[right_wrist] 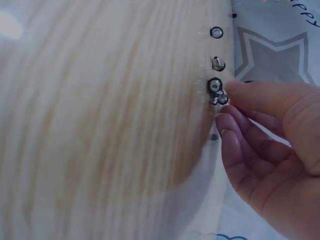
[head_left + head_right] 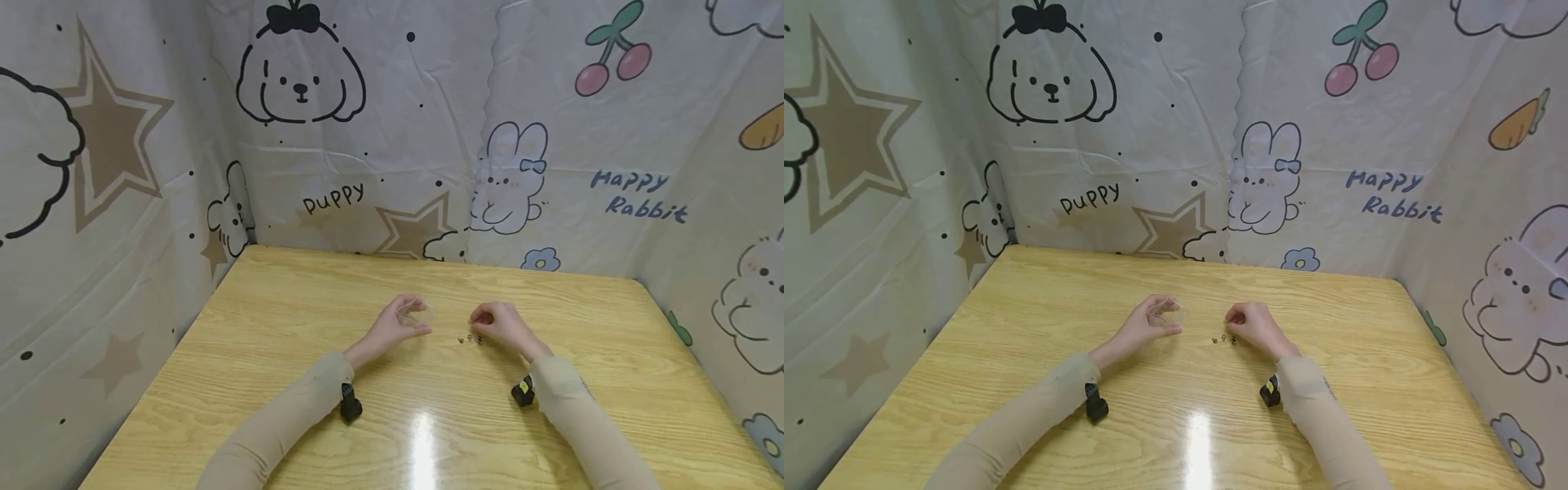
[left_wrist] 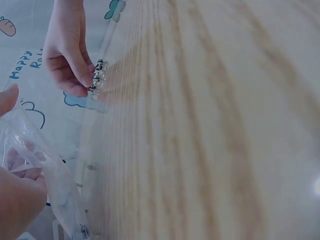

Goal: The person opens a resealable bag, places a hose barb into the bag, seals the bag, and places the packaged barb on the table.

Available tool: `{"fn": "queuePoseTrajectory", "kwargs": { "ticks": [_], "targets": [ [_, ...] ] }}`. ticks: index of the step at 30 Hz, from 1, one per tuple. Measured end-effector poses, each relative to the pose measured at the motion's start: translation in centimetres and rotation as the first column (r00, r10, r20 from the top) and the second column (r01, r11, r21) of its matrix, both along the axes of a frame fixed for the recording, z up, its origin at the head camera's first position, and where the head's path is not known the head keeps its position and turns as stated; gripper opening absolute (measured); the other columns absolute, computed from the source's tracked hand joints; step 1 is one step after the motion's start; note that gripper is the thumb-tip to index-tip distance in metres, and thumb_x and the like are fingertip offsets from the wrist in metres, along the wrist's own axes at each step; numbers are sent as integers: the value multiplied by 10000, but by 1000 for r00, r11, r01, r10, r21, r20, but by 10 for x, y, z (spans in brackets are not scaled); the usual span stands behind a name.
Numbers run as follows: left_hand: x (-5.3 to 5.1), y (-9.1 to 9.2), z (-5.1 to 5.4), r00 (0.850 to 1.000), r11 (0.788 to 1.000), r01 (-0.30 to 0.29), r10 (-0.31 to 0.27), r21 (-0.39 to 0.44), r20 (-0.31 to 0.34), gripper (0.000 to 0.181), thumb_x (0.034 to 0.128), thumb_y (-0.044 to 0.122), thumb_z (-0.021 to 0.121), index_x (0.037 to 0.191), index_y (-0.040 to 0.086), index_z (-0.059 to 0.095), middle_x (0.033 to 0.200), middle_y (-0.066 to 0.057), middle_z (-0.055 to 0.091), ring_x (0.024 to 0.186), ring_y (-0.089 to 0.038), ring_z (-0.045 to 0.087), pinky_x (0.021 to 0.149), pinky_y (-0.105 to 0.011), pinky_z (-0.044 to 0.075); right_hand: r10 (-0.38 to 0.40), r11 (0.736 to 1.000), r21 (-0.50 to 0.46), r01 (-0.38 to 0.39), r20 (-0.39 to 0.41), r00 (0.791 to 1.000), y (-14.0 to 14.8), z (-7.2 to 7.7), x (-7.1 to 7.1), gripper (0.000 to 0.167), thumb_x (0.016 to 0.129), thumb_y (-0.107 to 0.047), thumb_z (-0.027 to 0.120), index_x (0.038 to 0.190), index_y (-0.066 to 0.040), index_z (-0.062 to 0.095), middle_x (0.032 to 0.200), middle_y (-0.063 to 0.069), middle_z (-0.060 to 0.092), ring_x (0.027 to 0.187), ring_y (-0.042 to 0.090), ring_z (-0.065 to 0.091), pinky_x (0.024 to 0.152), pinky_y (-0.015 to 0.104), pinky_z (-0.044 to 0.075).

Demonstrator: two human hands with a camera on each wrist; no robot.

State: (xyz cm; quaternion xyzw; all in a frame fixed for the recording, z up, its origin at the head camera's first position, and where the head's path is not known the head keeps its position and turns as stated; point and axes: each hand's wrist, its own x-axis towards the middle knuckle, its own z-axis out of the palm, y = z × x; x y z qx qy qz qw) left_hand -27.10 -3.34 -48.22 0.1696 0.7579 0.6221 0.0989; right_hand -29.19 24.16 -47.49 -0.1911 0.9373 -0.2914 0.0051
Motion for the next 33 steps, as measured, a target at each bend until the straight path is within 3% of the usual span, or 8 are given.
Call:
{"fn": "queuePoseTrajectory", "kwargs": {
  "ticks": [13,19,33],
  "targets": [
    [-1,1,-2,1000,1000,-11,10,-19,-11,593,853,160,786,1364,117,487,1377,-102,587,1131,-276,635,1089,-483,459,-14,1000,23,14,2,1000,0,-2,-1,46,883,-73,711,910,-37,722,860,73,728,766,114,635,689,227,527],
    [-3,0,-3,1000,1000,0,-1,-11,-4,616,843,173,797,1370,123,481,1387,-98,578,1254,-322,574,1125,-494,425,-5,1000,29,5,-6,1000,1,0,-2,48,875,-51,697,910,-31,723,872,85,730,780,130,645,708,234,541],
    [-2,0,-4,1000,1000,3,-3,-10,-5,595,855,172,786,1363,112,482,1382,-104,581,1198,-309,600,1084,-470,465,-15,999,52,16,-27,1000,3,-4,-2,39,878,-77,705,877,-43,723,831,70,716,744,113,615,676,219,515]
  ]
}}
